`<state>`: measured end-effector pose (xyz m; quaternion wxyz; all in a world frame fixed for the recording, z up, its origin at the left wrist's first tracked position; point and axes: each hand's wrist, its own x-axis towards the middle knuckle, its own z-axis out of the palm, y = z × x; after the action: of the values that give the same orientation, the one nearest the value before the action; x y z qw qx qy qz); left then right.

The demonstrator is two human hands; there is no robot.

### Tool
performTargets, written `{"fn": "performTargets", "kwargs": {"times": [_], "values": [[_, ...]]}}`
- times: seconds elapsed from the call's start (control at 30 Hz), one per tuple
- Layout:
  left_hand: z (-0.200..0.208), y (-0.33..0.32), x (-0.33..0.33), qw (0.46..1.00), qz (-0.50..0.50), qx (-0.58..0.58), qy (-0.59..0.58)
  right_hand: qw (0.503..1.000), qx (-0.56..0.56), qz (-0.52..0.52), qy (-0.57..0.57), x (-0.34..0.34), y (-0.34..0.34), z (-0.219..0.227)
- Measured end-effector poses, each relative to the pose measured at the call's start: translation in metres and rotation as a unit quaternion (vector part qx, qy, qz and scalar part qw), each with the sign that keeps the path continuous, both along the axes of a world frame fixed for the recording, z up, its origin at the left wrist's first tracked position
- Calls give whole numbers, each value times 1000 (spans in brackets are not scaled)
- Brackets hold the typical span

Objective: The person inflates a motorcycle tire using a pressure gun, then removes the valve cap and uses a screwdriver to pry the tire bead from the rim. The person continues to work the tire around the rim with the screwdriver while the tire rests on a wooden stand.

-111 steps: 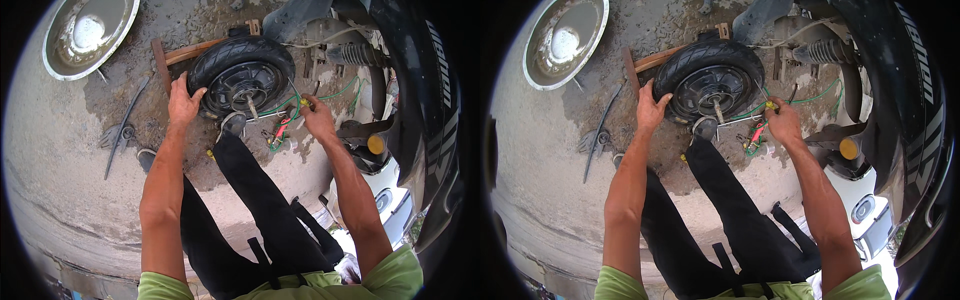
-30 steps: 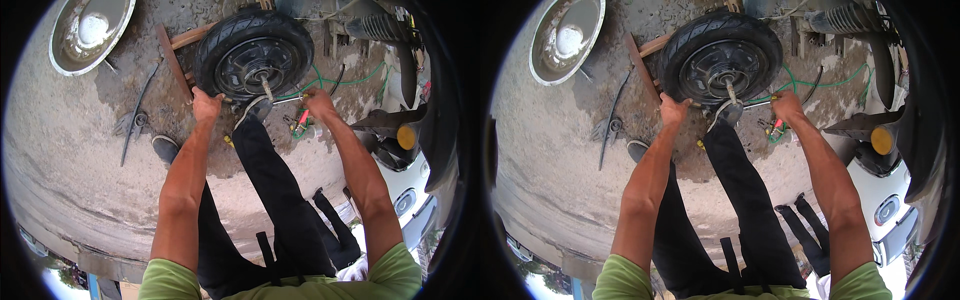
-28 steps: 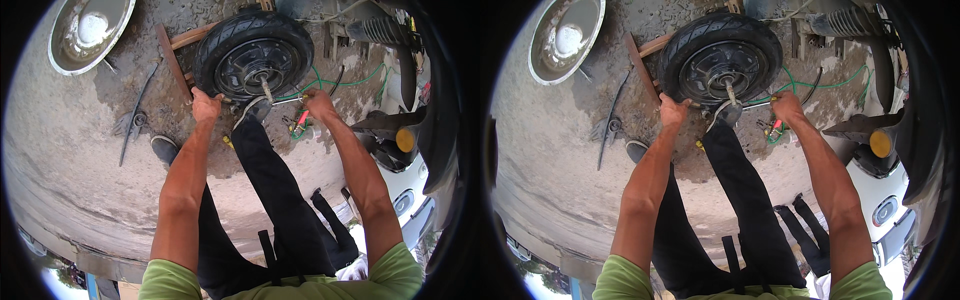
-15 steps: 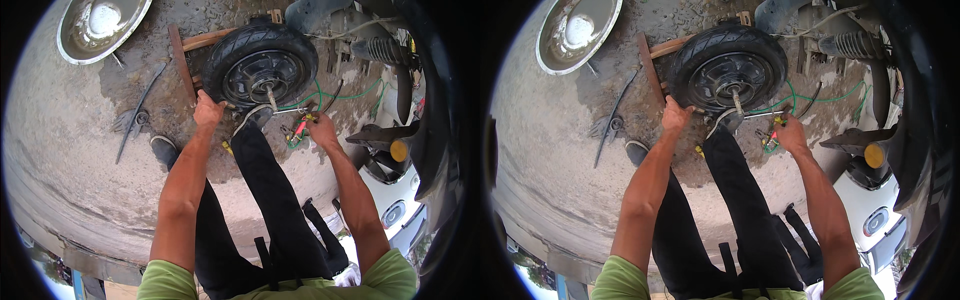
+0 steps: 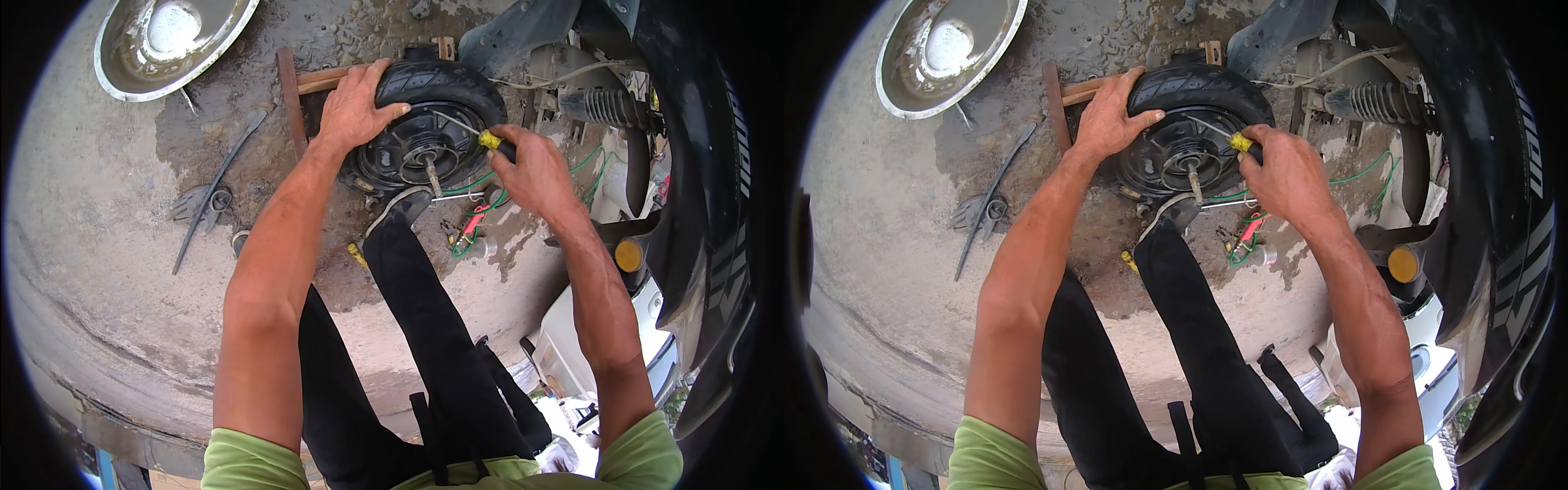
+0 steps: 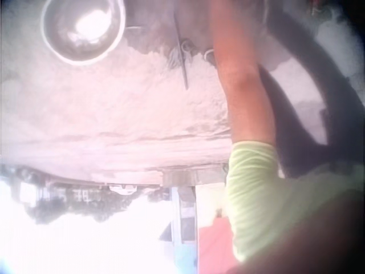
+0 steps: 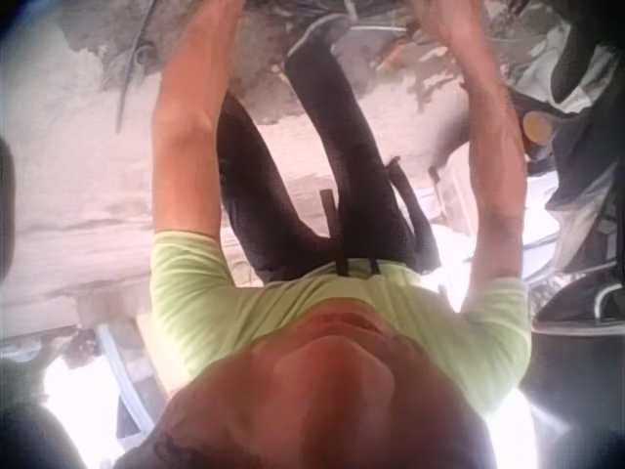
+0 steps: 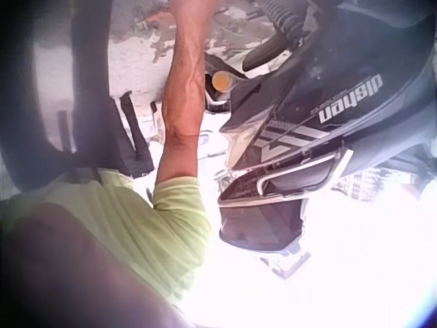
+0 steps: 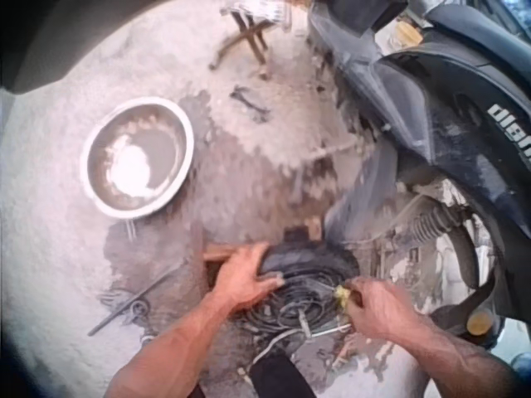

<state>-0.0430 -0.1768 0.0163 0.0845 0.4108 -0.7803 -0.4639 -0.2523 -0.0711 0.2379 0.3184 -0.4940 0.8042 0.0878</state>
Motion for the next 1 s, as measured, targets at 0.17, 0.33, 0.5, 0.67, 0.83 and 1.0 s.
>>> {"fn": "performTargets", "kwargs": {"times": [0.17,0.33,0.5,0.67,0.83,1.0], "values": [[-5,2,-2,999,-4,-24,-24,998,43,28,28,-1,-23,-4],[-5,-1,-4,999,-2,-28,-35,995,69,65,39,-7,-46,-8],[1,-3,-7,999,2,4,-38,982,125,131,55,-14,-82,-19],[-1,-3,-7,999,3,-14,-45,953,195,227,40,-19,-124,-34],[-1,-2,-7,999,8,0,-35,958,184,213,49,-7,-101,-46],[-3,-1,-5,999,17,1,-48,936,268,-169,-154,15,-71,-39]]}}
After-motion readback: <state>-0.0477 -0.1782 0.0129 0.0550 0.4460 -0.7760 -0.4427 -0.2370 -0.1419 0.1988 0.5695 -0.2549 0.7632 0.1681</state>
